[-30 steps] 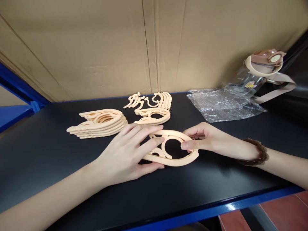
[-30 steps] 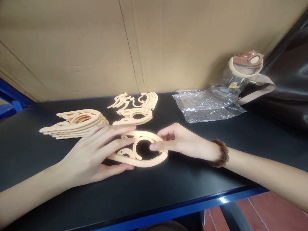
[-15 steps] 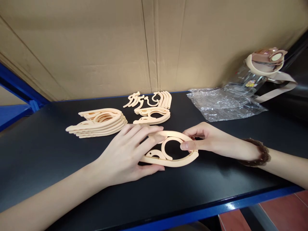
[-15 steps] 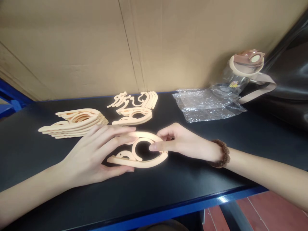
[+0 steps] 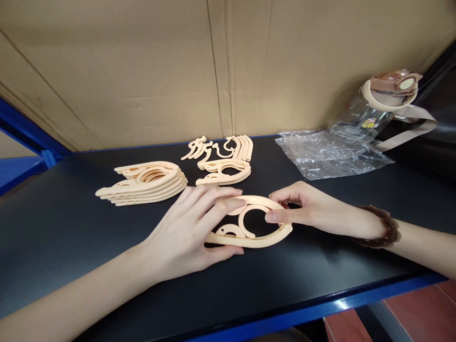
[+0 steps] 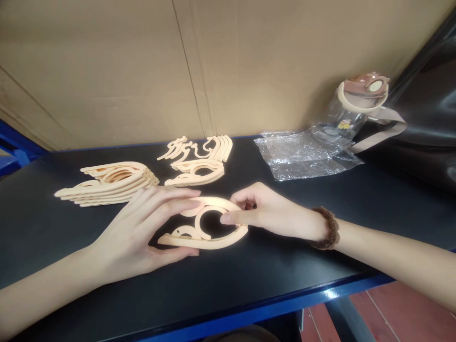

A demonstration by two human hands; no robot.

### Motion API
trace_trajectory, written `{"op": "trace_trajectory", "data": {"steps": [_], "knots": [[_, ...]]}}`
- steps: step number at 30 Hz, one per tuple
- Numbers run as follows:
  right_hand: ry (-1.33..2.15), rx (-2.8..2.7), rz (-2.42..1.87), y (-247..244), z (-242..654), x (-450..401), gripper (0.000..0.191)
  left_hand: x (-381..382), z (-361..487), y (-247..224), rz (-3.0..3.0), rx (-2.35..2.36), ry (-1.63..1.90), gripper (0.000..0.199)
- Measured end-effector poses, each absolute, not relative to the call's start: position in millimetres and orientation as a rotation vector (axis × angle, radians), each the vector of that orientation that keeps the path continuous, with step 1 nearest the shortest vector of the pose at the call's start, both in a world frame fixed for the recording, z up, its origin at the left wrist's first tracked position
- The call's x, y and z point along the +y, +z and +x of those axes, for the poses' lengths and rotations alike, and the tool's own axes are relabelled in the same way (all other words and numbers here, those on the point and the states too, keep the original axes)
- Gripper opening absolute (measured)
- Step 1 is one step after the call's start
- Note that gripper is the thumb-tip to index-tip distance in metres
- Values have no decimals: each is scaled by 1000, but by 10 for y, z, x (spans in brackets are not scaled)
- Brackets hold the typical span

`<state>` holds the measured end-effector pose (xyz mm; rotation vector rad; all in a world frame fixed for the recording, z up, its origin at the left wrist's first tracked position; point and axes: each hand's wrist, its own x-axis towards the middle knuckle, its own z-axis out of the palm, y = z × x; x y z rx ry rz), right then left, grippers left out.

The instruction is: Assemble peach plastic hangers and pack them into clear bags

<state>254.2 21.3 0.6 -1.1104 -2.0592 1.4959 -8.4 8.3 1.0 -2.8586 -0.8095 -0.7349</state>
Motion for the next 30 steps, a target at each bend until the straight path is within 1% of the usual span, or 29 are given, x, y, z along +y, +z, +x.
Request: {"op": "trace_trajectory", "data": {"steps": [8,11,13,15,16,20,23,26,30], "knots": [[1468,-2074,-1114,12,2535,210,41,77,-88,17,-2860,-803,-725,52],[1409,-2094,-1135,2,2529,206,43,72,-82,23,-2852,-816,-687,55],[1336,-2120,-1116,-5,2521,199,39,66,-73,26,-2844,-831,-677,55],[1233,-2155,-1086,-9,2512,184,31,60,-62,27,-2837,-843,-683,55],[1158,-2180,-1079,-11,2507,173,33,57,-57,27,-2834,-852,-680,55],[665,-2323,-1024,-8,2489,113,62,47,-45,20,-2827,-891,-670,55],[329,-2433,-897,10,2469,57,74,39,-35,7,-2824,-931,-724,58],[168,-2509,-850,41,2443,3,73,21,-22,-9,-2845,-978,-784,60],[109,-2550,-837,70,2419,-41,66,-9,-8,-23,-2879,-999,-807,64]]}}
